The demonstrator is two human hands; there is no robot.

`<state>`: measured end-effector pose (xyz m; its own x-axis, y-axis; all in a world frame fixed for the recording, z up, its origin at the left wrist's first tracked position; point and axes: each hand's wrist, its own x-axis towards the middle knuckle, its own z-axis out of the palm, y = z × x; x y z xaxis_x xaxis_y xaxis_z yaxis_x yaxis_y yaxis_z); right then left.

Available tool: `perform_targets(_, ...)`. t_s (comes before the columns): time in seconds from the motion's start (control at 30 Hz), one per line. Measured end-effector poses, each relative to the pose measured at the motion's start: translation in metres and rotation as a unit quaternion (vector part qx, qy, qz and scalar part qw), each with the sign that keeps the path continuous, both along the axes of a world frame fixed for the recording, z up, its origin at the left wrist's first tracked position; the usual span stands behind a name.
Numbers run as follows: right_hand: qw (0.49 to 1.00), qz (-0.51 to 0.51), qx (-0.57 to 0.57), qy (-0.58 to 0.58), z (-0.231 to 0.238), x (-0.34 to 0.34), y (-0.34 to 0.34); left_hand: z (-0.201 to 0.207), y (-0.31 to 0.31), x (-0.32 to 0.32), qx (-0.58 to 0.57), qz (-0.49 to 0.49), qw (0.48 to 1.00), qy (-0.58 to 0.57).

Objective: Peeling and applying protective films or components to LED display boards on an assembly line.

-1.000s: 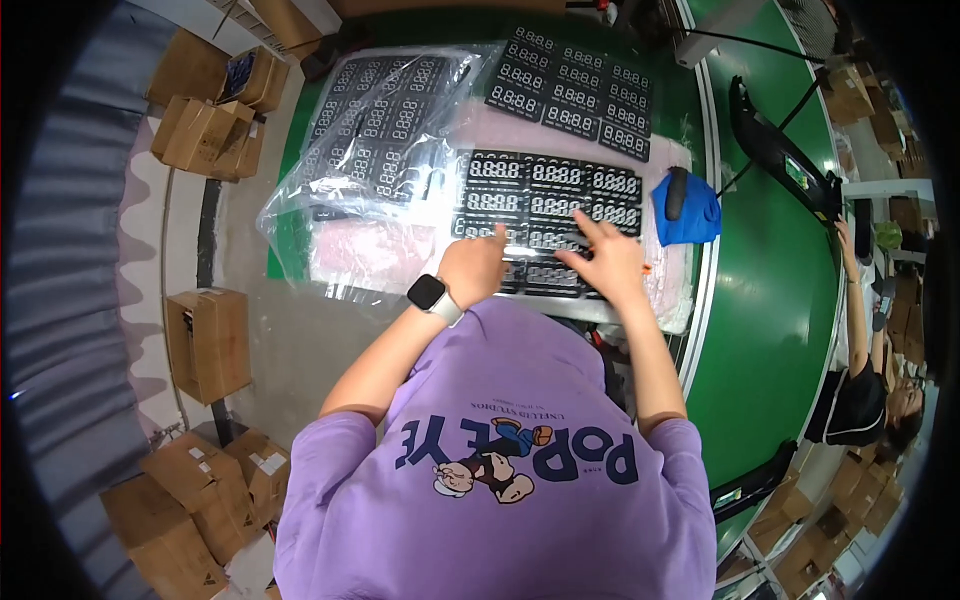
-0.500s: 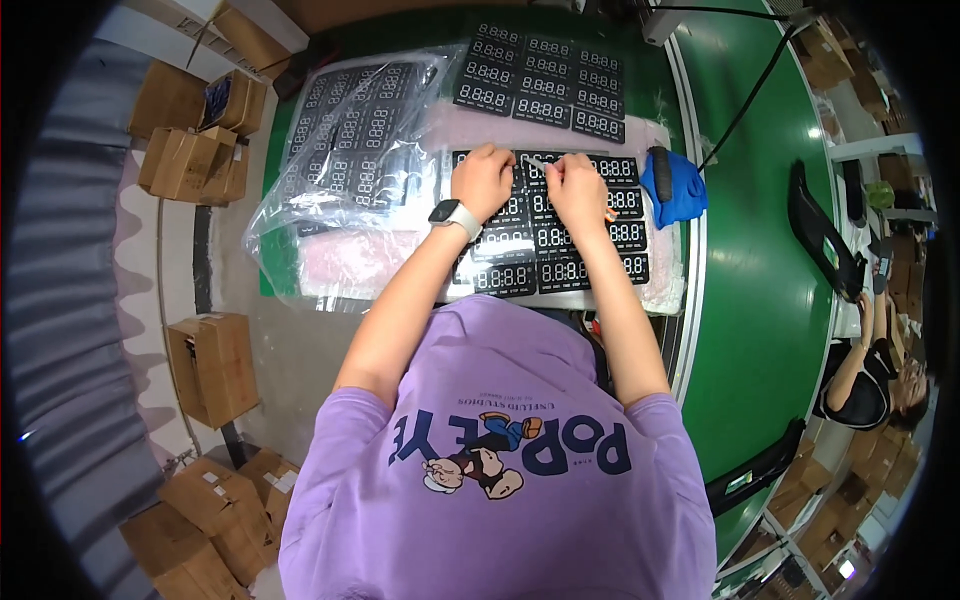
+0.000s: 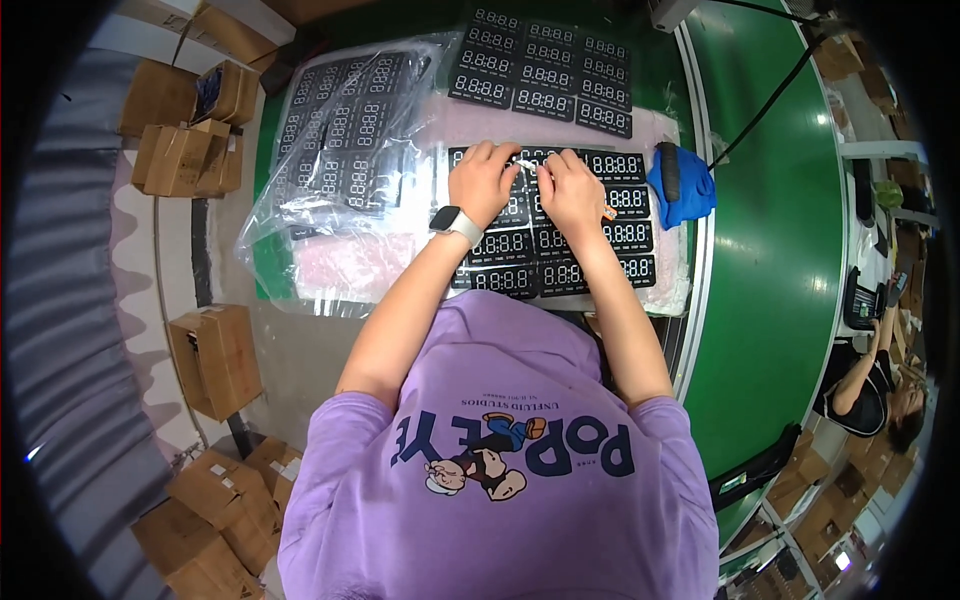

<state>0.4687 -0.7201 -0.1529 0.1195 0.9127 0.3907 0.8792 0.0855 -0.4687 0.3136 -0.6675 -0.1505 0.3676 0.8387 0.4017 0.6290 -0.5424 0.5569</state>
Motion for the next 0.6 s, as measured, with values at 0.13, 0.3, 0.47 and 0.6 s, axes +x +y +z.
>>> perform_targets(0.13,0.999,0.03,0.022,0.003,0.0,0.001,-0.004,0.003,0.001,-0.002,-0.002,-0.024,1.0,0.01)
perform_targets(0.3,0.999,0.018,0.033,0.013,-0.001,0.002,-0.006,0.009,0.011,-0.017,-0.039,-0.119,0.992,-0.023)
perform_targets(0.47,0.999,0.025,-0.013,0.029,0.0,-0.003,-0.007,0.044,0.016,-0.057,-0.198,0.01,0.972,0.123)
perform_targets(0.6,0.999,-0.017,0.03,0.033,-0.004,-0.004,-0.003,0.079,0.015,-0.091,-0.123,0.157,0.962,0.186)
